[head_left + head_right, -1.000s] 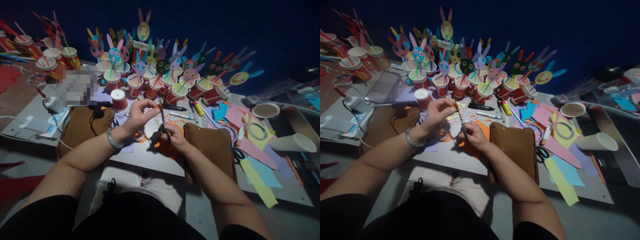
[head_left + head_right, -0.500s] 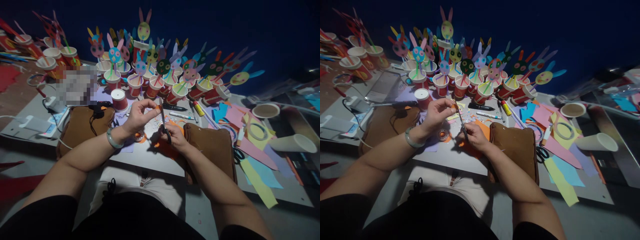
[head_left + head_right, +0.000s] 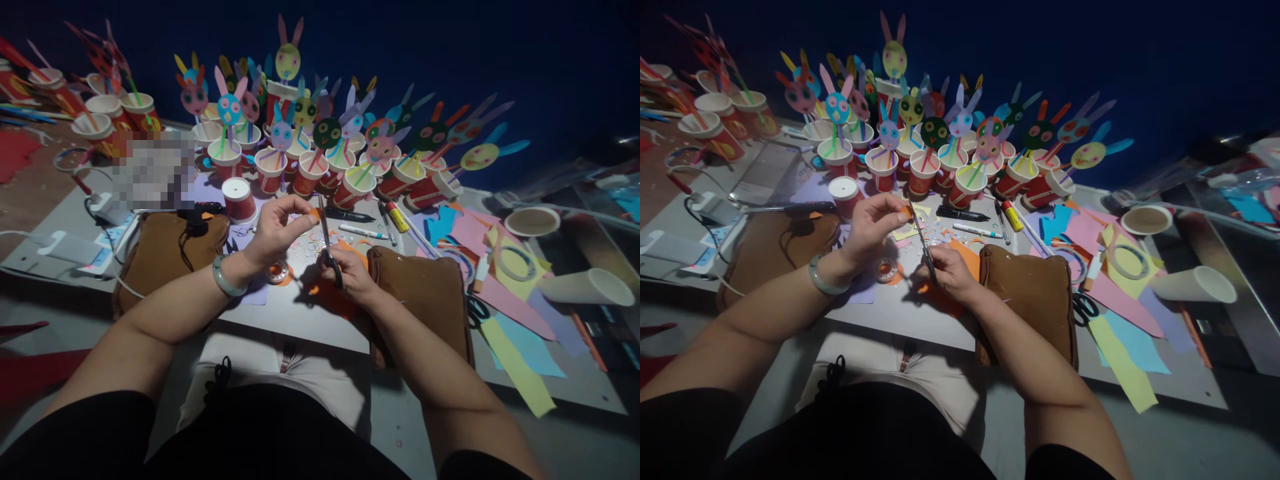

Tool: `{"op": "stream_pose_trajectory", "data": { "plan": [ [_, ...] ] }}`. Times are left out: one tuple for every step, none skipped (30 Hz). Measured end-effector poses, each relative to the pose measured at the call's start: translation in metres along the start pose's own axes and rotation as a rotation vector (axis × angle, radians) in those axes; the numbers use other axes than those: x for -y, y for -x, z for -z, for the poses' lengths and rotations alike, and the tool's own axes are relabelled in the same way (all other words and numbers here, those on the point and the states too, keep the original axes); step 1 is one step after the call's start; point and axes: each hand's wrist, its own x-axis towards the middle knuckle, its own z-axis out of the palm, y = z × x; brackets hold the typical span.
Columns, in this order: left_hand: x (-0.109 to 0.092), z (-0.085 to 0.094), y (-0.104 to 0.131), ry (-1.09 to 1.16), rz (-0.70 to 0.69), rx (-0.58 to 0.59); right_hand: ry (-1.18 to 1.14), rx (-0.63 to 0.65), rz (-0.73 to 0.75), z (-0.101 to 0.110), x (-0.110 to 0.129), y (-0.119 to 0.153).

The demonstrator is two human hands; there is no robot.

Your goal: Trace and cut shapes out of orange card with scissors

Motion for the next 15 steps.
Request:
{"op": "stream_pose_trajectory", "data": {
  "plan": [
    [-0.0001, -0.0001, 0.0, 0.0, -0.006, 0.0, 0.004, -0.003, -0.005, -0.0001, -0.0003, 0.0001],
    [0.0001, 0.0, 0.0, -0.003, -0.013, 0.001, 0.01, -0.004, -0.01, -0.0002, -0.0007, 0.0001],
    [0.0006, 0.0001, 0.0, -0.007, -0.018, 0.002, 0.015, -0.005, -0.015, -0.0003, -0.0011, 0.0002],
    [0.0014, 0.0004, 0.0001, -0.011, -0.02, 0.002, 0.02, -0.008, -0.02, -0.0005, -0.0016, 0.0002],
    [0.0023, 0.0007, 0.0001, -0.013, -0.022, 0.001, 0.024, -0.011, -0.022, -0.0006, -0.0021, 0.0001],
    [0.0033, 0.0009, 0.0001, -0.012, -0.024, -0.001, 0.026, -0.014, -0.022, -0.0007, -0.0025, 0.0001],
    [0.0042, 0.0011, 0.0002, -0.007, -0.026, -0.001, 0.024, -0.016, -0.02, -0.0008, -0.0028, -0.0001],
    [0.0048, 0.0012, 0.0003, -0.002, -0.025, 0.003, 0.02, -0.018, -0.018, -0.0008, -0.0027, -0.0003],
    [0.005, 0.001, 0.0004, 0.0, -0.023, 0.007, 0.014, -0.018, -0.013, -0.0008, -0.0025, -0.0006],
    [0.0047, 0.0008, 0.0005, -0.002, -0.018, 0.01, 0.008, -0.014, -0.012, -0.0006, -0.0019, -0.0009],
    [0.0042, 0.0004, 0.0006, -0.007, -0.009, 0.011, 0.003, -0.007, -0.012, -0.0004, -0.0011, -0.0013],
    [0.0034, 0.0, 0.0007, -0.014, 0.001, 0.008, -0.003, 0.004, -0.015, -0.0001, -0.0001, -0.0017],
    [0.0025, -0.0004, 0.0008, -0.02, 0.011, 0.004, -0.006, 0.017, -0.02, 0.0002, 0.001, -0.0021],
    [0.0017, -0.0008, 0.0008, -0.024, 0.019, -0.001, -0.007, 0.027, -0.025, 0.0005, 0.002, -0.0023],
    [0.001, -0.001, 0.0008, -0.024, 0.024, -0.001, -0.007, 0.033, -0.028, 0.0006, 0.0028, -0.0024]
  ]
}}
